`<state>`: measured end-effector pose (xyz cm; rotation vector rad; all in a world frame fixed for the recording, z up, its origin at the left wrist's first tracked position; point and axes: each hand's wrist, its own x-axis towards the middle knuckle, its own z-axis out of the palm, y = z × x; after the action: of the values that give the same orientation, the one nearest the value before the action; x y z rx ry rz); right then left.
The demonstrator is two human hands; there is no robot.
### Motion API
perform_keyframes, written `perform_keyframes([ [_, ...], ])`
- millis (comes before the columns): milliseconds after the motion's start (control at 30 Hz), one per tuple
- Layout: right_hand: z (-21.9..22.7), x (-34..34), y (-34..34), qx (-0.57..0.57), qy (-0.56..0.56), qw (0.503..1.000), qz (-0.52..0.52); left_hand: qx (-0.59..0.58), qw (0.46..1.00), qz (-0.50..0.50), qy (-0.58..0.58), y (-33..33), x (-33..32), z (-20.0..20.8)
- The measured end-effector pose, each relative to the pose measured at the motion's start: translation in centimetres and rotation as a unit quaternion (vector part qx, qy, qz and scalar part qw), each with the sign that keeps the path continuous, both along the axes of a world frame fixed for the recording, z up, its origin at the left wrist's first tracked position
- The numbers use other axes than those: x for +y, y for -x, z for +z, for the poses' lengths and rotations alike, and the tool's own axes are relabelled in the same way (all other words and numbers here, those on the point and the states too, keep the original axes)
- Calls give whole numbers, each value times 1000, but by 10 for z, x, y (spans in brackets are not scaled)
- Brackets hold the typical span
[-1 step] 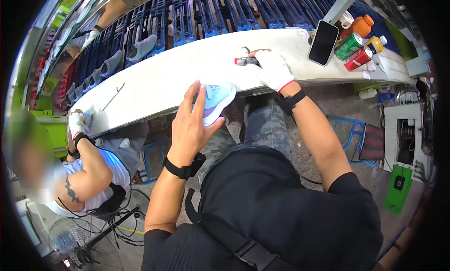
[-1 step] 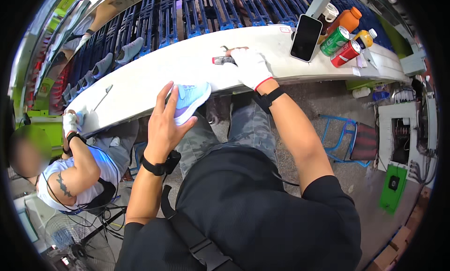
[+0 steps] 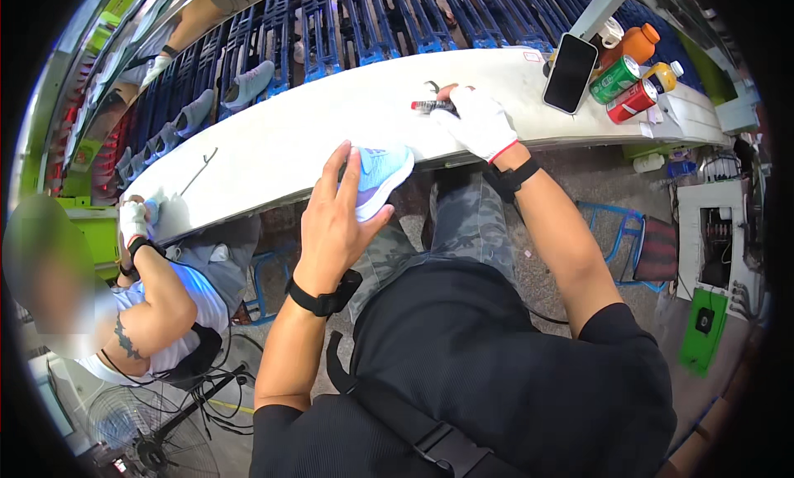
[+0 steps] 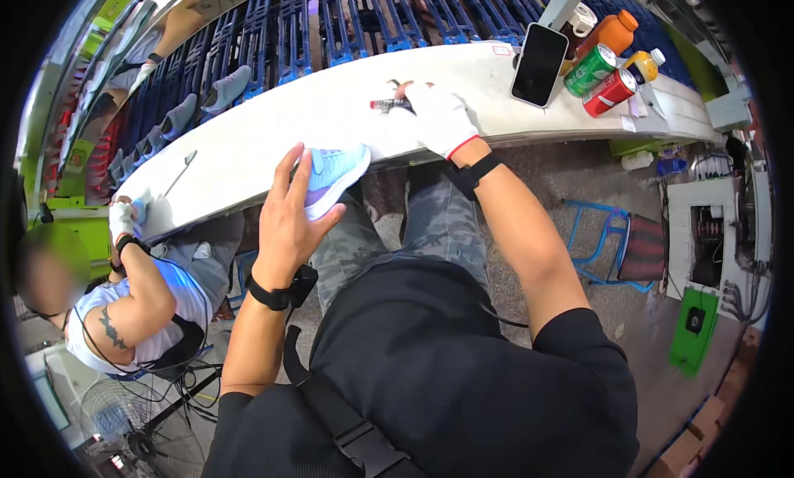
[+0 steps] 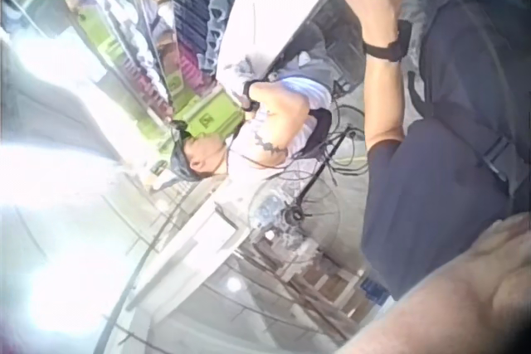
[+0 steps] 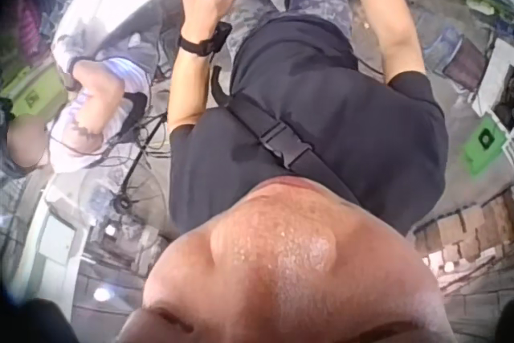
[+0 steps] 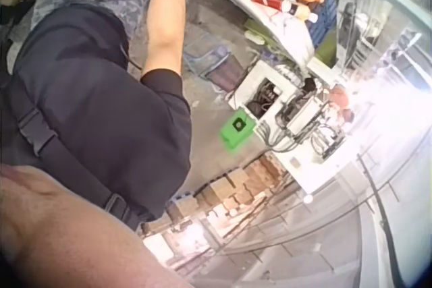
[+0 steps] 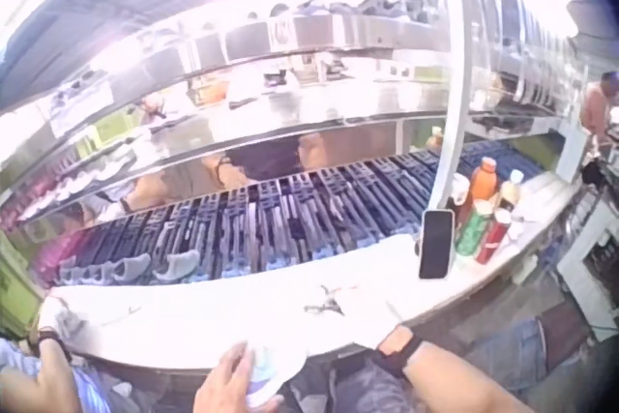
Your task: Assembling and inspecting shoe components on a production line.
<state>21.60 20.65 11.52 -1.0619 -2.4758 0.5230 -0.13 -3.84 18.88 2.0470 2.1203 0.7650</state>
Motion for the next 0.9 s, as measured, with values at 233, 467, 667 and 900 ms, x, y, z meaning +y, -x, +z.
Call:
perform_keyframes([
  [233, 64, -69, 66, 652, 458, 602, 44, -10, 998, -15, 67, 5, 14, 20],
  [467, 41, -54, 95, 697, 598, 390, 69, 7, 995, -13, 95, 4, 24, 26],
  [667, 25, -55, 93, 680, 639, 342, 116, 8, 995, 4, 100, 0, 20, 25],
  [900, 44, -88, 99, 673, 646, 348, 98, 18, 995, 12, 92, -1, 20, 21],
])
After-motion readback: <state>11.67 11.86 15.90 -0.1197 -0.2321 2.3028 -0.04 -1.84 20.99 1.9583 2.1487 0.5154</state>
